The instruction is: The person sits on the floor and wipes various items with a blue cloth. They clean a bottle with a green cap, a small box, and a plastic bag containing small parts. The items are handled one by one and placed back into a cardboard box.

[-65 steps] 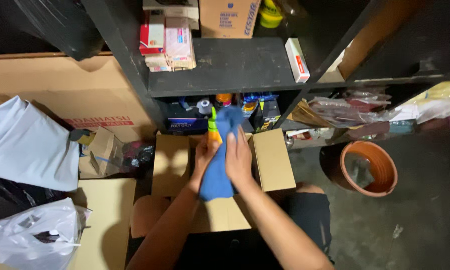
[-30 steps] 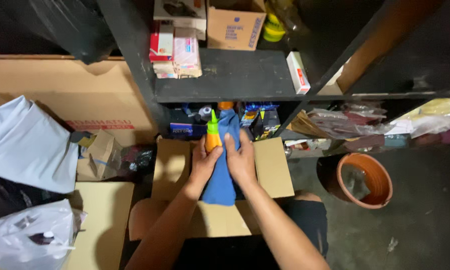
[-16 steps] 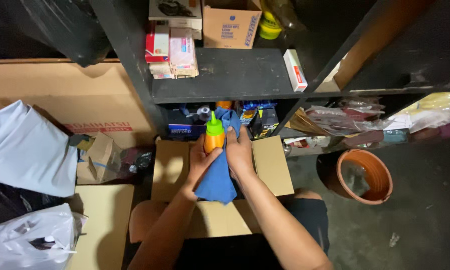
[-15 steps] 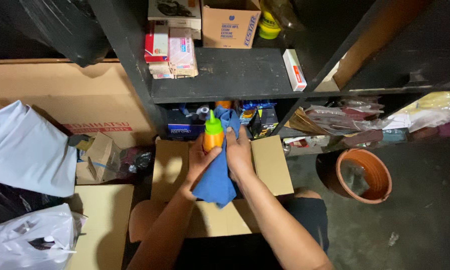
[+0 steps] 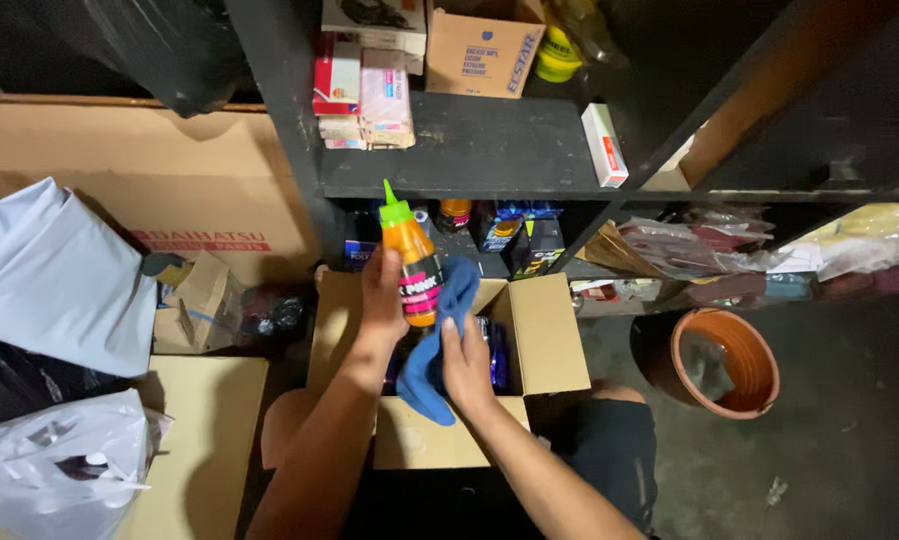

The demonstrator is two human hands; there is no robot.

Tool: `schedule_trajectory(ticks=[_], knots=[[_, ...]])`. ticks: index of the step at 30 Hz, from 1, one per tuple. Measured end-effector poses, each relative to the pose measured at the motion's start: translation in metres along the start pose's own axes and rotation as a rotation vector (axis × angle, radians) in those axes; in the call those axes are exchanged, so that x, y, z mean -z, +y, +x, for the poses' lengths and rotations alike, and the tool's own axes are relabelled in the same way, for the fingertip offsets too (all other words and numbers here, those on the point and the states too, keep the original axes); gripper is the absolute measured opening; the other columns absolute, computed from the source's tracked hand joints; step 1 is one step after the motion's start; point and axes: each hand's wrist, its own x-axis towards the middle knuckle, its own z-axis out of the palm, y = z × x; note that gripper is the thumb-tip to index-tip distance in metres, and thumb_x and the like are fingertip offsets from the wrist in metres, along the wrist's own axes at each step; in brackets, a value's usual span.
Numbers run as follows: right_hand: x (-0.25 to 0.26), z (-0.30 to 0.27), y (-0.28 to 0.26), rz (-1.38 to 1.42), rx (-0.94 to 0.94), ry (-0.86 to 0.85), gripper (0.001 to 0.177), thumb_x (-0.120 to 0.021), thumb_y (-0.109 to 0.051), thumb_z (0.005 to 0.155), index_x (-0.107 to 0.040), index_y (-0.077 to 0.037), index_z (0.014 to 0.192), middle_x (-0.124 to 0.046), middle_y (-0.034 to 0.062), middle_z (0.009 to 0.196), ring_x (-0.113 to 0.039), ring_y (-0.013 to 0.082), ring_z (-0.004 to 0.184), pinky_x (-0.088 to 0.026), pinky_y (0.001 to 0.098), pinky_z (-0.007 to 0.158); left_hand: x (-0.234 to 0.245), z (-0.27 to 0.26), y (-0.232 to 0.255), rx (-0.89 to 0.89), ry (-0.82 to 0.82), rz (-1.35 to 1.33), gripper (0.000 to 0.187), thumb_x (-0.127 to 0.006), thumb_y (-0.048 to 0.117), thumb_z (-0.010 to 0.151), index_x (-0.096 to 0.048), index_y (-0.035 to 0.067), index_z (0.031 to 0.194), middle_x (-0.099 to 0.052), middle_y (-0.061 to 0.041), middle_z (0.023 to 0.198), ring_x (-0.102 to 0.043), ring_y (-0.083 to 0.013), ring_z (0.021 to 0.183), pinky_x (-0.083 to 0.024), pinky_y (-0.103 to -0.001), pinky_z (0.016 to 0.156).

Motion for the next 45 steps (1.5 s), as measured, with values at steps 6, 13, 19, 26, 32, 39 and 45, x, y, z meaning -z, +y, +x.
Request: schedule_trajectory(ticks=[6, 13, 19, 26, 32, 39, 45], knots=[[-0.006, -0.004, 0.025, 0.408, -0.190, 0.018, 0.047, -0.042, -0.028, 0.108, -0.051, 0.001, 0.144, -0.062, 0.0136, 0.138, -0.057, 0.0218, 0.127, -0.040, 0.0347, 0.110, -0.017, -0.009, 0.018, 0.043, -0.279, -0.163, 0.078, -0.055, 0.062, 0.100, -0.043, 0.002, 0.149, -0.062, -0.014, 0.129, -0.064, -0.0226, 0.116, -0.054, -0.039, 0.103], [-0.013, -0.003, 0.007, 0.444, -0.218, -0.005, 0.049, -0.045, -0.027, 0.107, -0.048, 0.002, 0.146, -0.059, 0.0124, 0.141, -0.053, 0.0210, 0.130, -0.038, 0.0339, 0.112, -0.019, -0.004, 0.021, 0.024, -0.148, -0.123, 0.061, -0.064, 0.033, 0.098, -0.041, 0.010, 0.150, -0.058, -0.007, 0.126, -0.061, -0.0162, 0.108, -0.052, -0.036, 0.095], [-0.010, 0.007, -0.041, 0.853, -0.453, 0.206, 0.049, -0.039, -0.034, 0.107, -0.051, -0.001, 0.141, -0.062, 0.0141, 0.137, -0.059, 0.0262, 0.125, -0.045, 0.0426, 0.109, -0.023, -0.020, 0.025, -0.042, -0.027, 0.032, 0.059, -0.073, 0.014, 0.088, -0.047, 0.004, 0.139, -0.062, -0.007, 0.115, -0.064, -0.0184, 0.102, -0.054, -0.036, 0.091], [0.003, 0.011, -0.090, 1.061, -0.933, 0.141, 0.050, -0.040, -0.041, 0.106, -0.058, -0.005, 0.135, -0.068, 0.0163, 0.128, -0.065, 0.0323, 0.116, -0.050, 0.0510, 0.104, -0.039, -0.024, 0.031, -0.351, 0.075, 0.477, 0.063, -0.082, 0.005, 0.078, -0.047, 0.004, 0.131, -0.062, -0.006, 0.112, -0.064, -0.0182, 0.100, -0.054, -0.034, 0.092], [0.020, 0.026, -0.080, 1.238, -1.057, 0.015, 0.059, -0.033, -0.048, 0.103, -0.056, -0.005, 0.136, -0.066, 0.0180, 0.130, -0.064, 0.0350, 0.118, -0.048, 0.0511, 0.104, -0.052, -0.041, 0.032, -0.304, -0.014, 0.611, 0.064, -0.088, 0.011, 0.073, -0.053, 0.005, 0.125, -0.065, -0.006, 0.109, -0.065, -0.0196, 0.098, -0.055, -0.035, 0.091], [0.005, -0.017, -0.054, 0.958, -0.744, 0.122, 0.052, -0.035, -0.039, 0.106, -0.056, -0.004, 0.138, -0.063, 0.0149, 0.137, -0.062, 0.0283, 0.124, -0.047, 0.0454, 0.109, -0.058, -0.039, 0.041, -0.242, -0.043, 0.768, 0.068, -0.091, 0.020, 0.071, -0.054, 0.006, 0.126, -0.068, -0.006, 0.106, -0.067, -0.0186, 0.095, -0.057, -0.035, 0.088], [0.027, 0.025, -0.041, 0.392, -0.250, 0.163, 0.052, -0.037, -0.038, 0.109, -0.058, 0.003, 0.133, -0.067, 0.0191, 0.130, -0.064, 0.0294, 0.120, -0.049, 0.0411, 0.106, -0.055, -0.047, 0.033, -0.028, -0.293, 0.757, 0.064, -0.083, 0.030, 0.077, -0.057, 0.005, 0.130, -0.072, -0.006, 0.107, -0.068, -0.0168, 0.098, -0.055, -0.034, 0.089]])
